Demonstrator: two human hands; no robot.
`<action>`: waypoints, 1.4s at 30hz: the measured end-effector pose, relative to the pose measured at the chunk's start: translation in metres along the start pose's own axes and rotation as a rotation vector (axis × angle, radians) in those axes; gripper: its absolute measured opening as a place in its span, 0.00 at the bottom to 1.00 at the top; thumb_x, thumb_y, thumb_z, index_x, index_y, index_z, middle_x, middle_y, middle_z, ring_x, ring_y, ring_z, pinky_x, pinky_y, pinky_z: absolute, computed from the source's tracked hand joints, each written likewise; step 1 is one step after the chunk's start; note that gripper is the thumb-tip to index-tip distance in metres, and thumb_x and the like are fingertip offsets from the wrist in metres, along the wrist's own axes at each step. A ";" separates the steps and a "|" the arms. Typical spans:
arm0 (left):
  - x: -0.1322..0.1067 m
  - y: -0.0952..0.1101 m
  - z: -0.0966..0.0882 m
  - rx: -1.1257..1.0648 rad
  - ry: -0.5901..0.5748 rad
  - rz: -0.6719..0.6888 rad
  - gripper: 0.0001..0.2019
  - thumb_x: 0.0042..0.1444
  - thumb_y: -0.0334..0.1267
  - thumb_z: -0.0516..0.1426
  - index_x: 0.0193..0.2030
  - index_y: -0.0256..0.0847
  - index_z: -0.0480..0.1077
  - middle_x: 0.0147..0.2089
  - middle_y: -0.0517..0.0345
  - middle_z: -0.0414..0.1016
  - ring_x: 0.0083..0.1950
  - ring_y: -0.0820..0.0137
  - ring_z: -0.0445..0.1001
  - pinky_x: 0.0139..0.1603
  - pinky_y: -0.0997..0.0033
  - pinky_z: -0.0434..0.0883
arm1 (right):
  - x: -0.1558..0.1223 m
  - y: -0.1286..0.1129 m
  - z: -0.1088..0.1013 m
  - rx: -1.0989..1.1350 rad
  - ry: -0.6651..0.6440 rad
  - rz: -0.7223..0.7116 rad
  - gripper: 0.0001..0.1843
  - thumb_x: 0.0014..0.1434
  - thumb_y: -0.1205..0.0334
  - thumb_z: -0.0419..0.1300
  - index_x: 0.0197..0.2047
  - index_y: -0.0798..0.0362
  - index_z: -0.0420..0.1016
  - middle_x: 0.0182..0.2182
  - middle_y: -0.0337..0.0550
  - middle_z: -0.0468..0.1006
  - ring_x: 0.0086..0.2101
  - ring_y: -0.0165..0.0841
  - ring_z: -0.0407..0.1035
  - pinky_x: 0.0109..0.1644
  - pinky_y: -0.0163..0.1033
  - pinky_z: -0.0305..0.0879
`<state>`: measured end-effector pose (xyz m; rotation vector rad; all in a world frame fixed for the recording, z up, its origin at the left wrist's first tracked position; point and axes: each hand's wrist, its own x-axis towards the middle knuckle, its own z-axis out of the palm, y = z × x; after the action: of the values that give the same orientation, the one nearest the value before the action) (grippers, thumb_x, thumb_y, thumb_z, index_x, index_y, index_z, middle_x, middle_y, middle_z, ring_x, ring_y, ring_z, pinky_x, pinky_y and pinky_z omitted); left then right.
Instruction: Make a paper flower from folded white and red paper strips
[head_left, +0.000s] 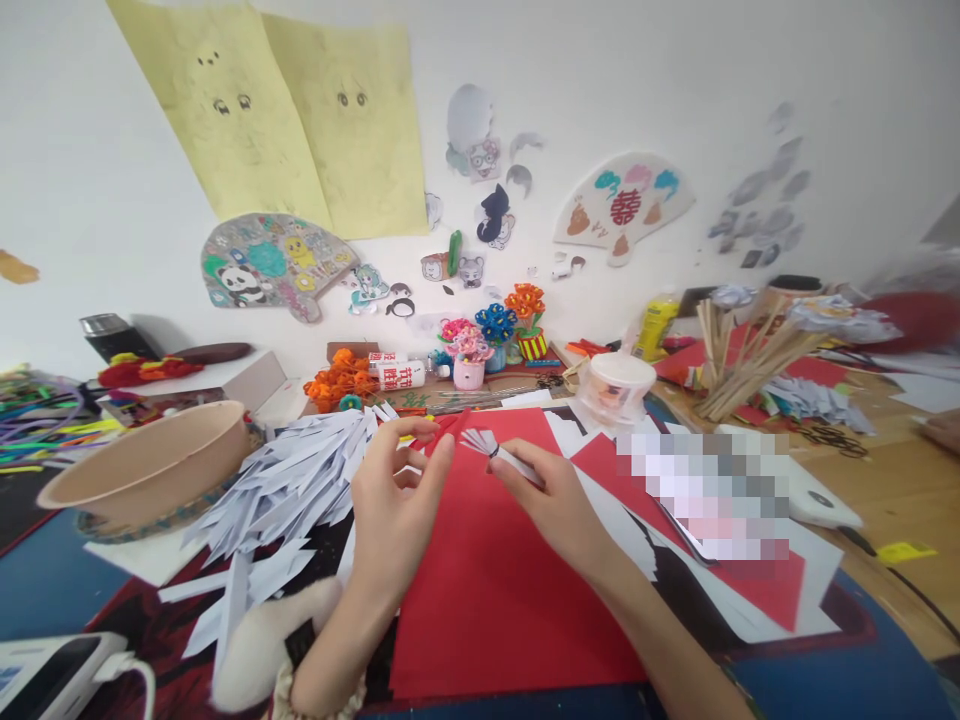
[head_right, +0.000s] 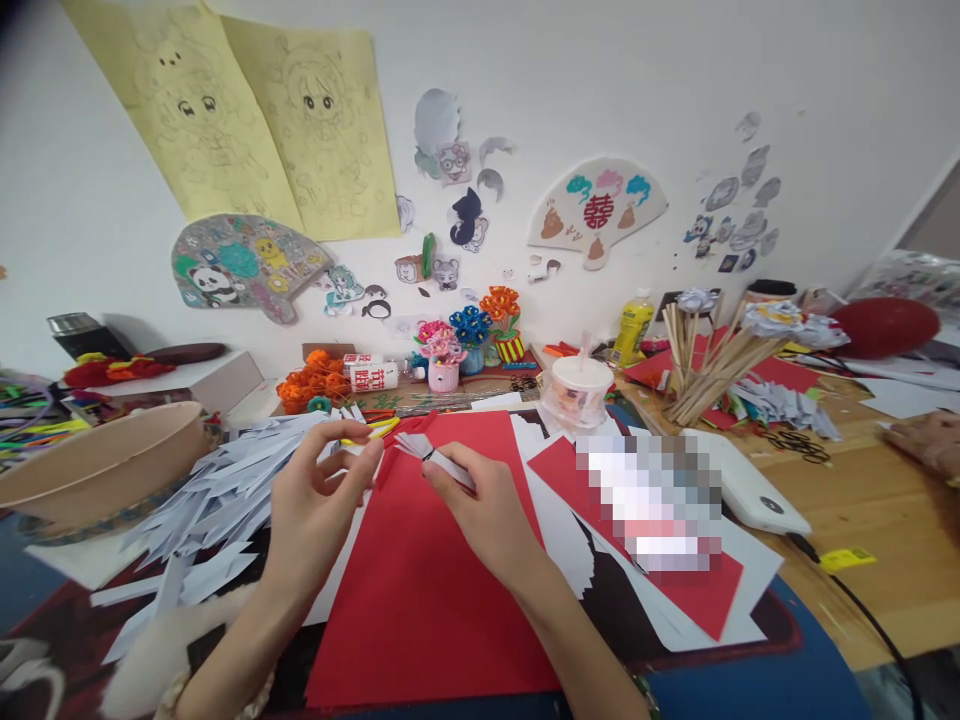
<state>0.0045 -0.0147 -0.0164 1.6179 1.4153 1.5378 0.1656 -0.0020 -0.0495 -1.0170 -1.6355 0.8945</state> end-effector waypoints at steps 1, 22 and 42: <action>0.002 0.000 -0.001 0.038 -0.040 -0.001 0.13 0.57 0.48 0.59 0.42 0.42 0.69 0.34 0.60 0.74 0.26 0.73 0.69 0.25 0.75 0.65 | 0.000 -0.001 0.000 -0.038 -0.010 -0.019 0.15 0.66 0.50 0.56 0.34 0.52 0.72 0.23 0.34 0.65 0.24 0.28 0.57 0.26 0.33 0.51; 0.003 -0.008 0.004 -0.104 -0.326 -0.174 0.11 0.50 0.44 0.62 0.33 0.36 0.73 0.23 0.59 0.73 0.22 0.75 0.67 0.21 0.78 0.62 | -0.004 0.011 0.005 -0.538 0.196 -0.565 0.01 0.60 0.66 0.61 0.35 0.52 0.73 0.28 0.44 0.80 0.28 0.36 0.73 0.33 0.39 0.66; 0.000 0.003 0.000 -0.199 -0.301 -0.141 0.07 0.52 0.38 0.62 0.35 0.37 0.73 0.22 0.61 0.72 0.20 0.77 0.66 0.18 0.80 0.57 | -0.005 0.002 -0.002 -0.408 0.160 -0.557 0.04 0.55 0.69 0.59 0.32 0.49 0.71 0.26 0.40 0.76 0.26 0.32 0.69 0.32 0.36 0.65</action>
<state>0.0054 -0.0162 -0.0134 1.5201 1.1489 1.2507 0.1684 -0.0061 -0.0524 -0.8013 -1.8648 0.1075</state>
